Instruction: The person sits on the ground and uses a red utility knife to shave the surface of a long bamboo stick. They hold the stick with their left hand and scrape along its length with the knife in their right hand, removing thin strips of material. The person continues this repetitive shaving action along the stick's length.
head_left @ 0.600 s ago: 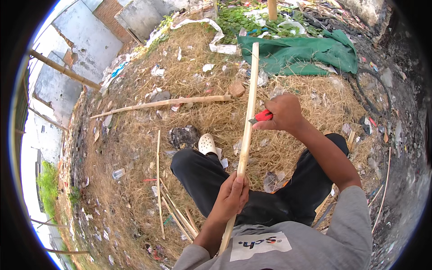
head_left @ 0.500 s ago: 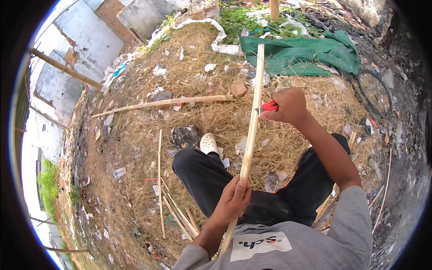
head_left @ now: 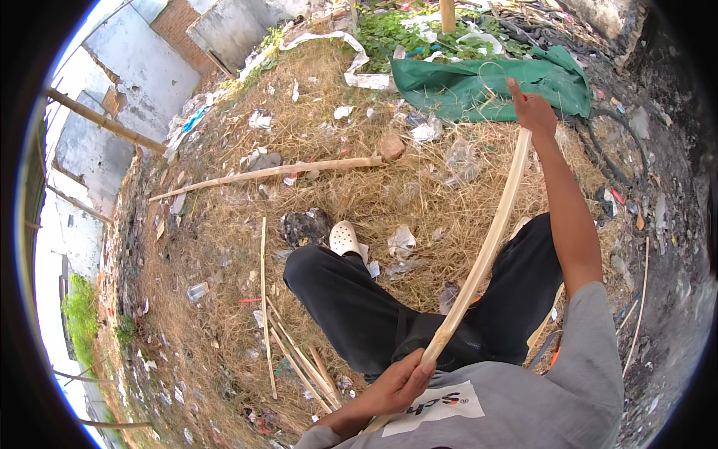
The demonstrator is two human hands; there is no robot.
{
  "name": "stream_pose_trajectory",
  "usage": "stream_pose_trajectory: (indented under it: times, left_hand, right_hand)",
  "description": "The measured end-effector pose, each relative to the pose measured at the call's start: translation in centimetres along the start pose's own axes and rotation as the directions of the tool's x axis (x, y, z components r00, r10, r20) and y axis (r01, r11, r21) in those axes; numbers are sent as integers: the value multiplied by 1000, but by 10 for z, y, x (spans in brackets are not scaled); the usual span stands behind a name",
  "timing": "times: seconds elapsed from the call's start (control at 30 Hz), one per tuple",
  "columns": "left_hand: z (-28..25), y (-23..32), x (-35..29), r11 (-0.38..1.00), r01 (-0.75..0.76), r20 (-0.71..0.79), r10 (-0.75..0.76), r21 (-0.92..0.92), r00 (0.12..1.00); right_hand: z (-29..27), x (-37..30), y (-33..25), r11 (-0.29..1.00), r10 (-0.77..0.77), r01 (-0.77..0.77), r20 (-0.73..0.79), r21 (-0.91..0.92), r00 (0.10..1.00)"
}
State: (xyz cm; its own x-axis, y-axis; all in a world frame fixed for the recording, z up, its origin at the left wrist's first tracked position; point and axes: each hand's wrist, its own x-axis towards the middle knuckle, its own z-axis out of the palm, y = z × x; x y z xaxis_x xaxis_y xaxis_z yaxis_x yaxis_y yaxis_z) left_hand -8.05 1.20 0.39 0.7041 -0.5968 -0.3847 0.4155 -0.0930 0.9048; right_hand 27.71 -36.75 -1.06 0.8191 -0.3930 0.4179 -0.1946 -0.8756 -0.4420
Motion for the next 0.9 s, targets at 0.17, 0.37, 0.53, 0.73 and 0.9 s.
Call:
stream_pose_trajectory:
  times: [0.17, 0.37, 0.53, 0.73, 0.9]
  left_hand:
    - [-23, 11, 10, 996, 26, -318, -52, -85, 947]
    - [-50, 32, 47, 986, -137, -442, 167, 99, 881]
    - [-46, 38, 63, 986, -139, -426, 164, 90, 890]
    - [-42, 47, 73, 991, -132, -399, 127, 17, 908]
    - [-44, 43, 77, 974, -216, -381, 224, 66, 897]
  right_hand:
    - [-23, -43, -36, 997, -45, 32, 206, 66, 978]
    - [-36, -165, -96, 772, -623, 522, 264, 363, 737]
    - [-30, -193, -111, 624, -764, 629, 194, 464, 615]
    - [-16, -179, -108, 574, -803, 741, 60, 348, 593]
    - [-16, -164, -112, 548, -804, 779, -66, 304, 591]
